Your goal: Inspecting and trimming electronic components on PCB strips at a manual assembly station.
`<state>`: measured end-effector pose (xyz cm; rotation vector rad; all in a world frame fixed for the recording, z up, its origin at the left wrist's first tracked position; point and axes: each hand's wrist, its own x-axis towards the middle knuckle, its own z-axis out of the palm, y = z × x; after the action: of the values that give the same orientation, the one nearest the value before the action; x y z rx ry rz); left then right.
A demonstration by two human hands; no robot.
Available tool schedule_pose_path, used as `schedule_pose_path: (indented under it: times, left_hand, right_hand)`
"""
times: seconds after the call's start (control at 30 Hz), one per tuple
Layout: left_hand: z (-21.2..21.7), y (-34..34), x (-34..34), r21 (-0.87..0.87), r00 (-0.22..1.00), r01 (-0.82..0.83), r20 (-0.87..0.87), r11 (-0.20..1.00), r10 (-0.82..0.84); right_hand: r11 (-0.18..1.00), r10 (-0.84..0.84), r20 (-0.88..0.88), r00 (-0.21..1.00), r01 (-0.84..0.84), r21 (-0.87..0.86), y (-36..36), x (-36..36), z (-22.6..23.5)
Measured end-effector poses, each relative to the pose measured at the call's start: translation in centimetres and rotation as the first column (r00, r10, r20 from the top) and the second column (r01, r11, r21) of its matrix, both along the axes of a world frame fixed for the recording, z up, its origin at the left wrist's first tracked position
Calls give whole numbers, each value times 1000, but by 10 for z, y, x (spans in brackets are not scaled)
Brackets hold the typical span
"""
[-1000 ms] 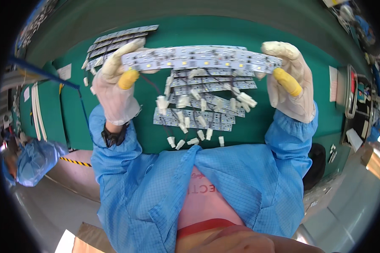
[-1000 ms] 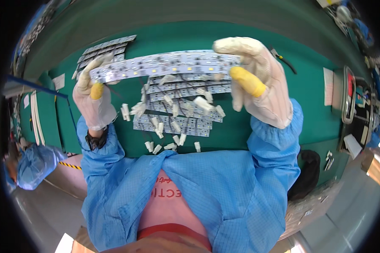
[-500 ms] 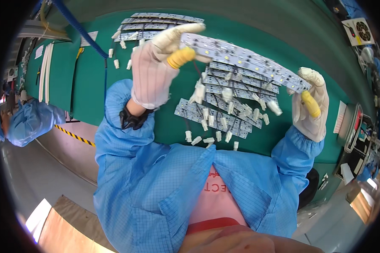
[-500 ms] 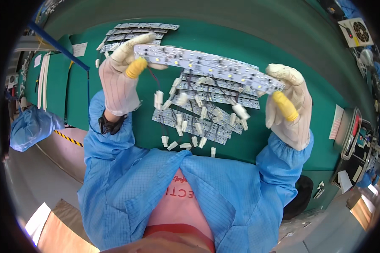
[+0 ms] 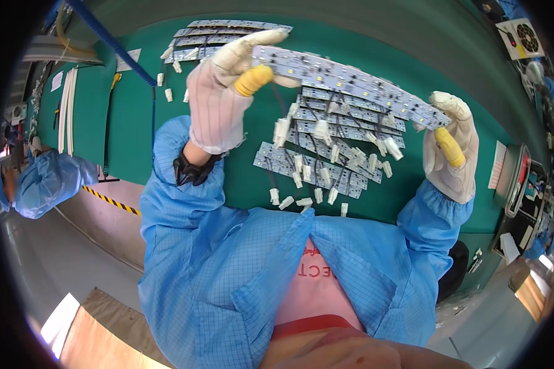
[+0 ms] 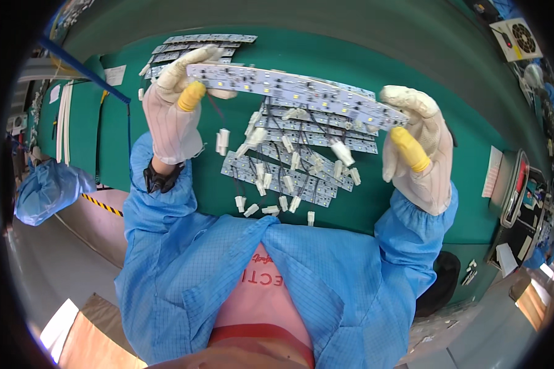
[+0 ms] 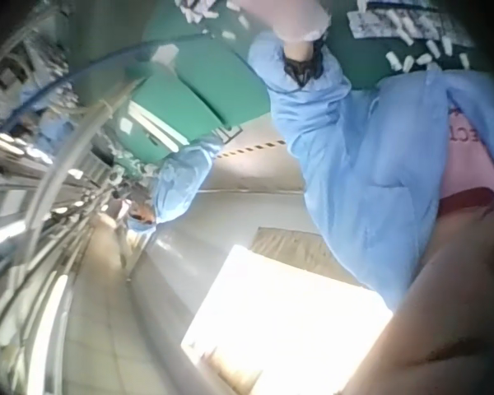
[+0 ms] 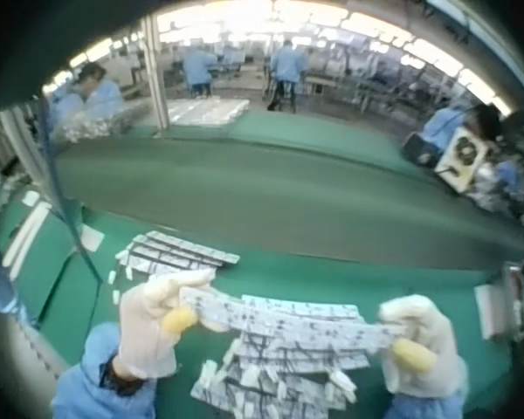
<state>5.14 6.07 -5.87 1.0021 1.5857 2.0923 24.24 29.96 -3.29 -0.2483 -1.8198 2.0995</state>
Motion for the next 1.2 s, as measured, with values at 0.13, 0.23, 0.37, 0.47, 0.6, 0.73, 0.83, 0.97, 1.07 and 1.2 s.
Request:
schedule_pose_path:
  times: [0.13,0.23,0.37,0.47,0.6,0.73,0.83,0.97,1.07,1.2]
  left_hand:
    - [4,5,-1,-187,991,-125,-61,974,116]
    - [-4,8,-3,-299,983,-182,-73,937,168]
    - [1,11,-2,-414,947,-305,-229,858,226]
    - [-2,6,-8,-434,902,-382,-370,816,225]
    - [-10,9,-6,-218,934,-326,-227,920,277]
    - [-12,3,-7,-45,980,-163,-121,986,156]
    - [-4,2,2,-15,988,-148,-39,989,148]
    - [-2,-1,3,21,998,-47,-39,999,48]
    - [-3,-7,4,-22,996,-13,-93,1000,11]
    - [-7,-1,0,197,965,205,-203,959,-164]
  right_hand:
    - [999,46,-31,998,-46,7,-6,7,7]
    - [988,137,70,988,-131,-84,-10,10,18]
    - [970,202,-60,978,-208,-125,-11,8,16]
    - [974,226,-144,963,-226,19,-6,4,6]
    - [993,113,57,992,-114,11,-5,9,19]
    - [990,122,-20,992,-120,79,6,5,5]
    - [991,120,-28,992,-118,59,6,0,-3]
    - [995,44,67,997,-50,89,4,-2,-1]
    - [996,49,-7,999,-49,77,10,-8,-9]
    - [995,72,131,989,-81,66,11,-16,-19]
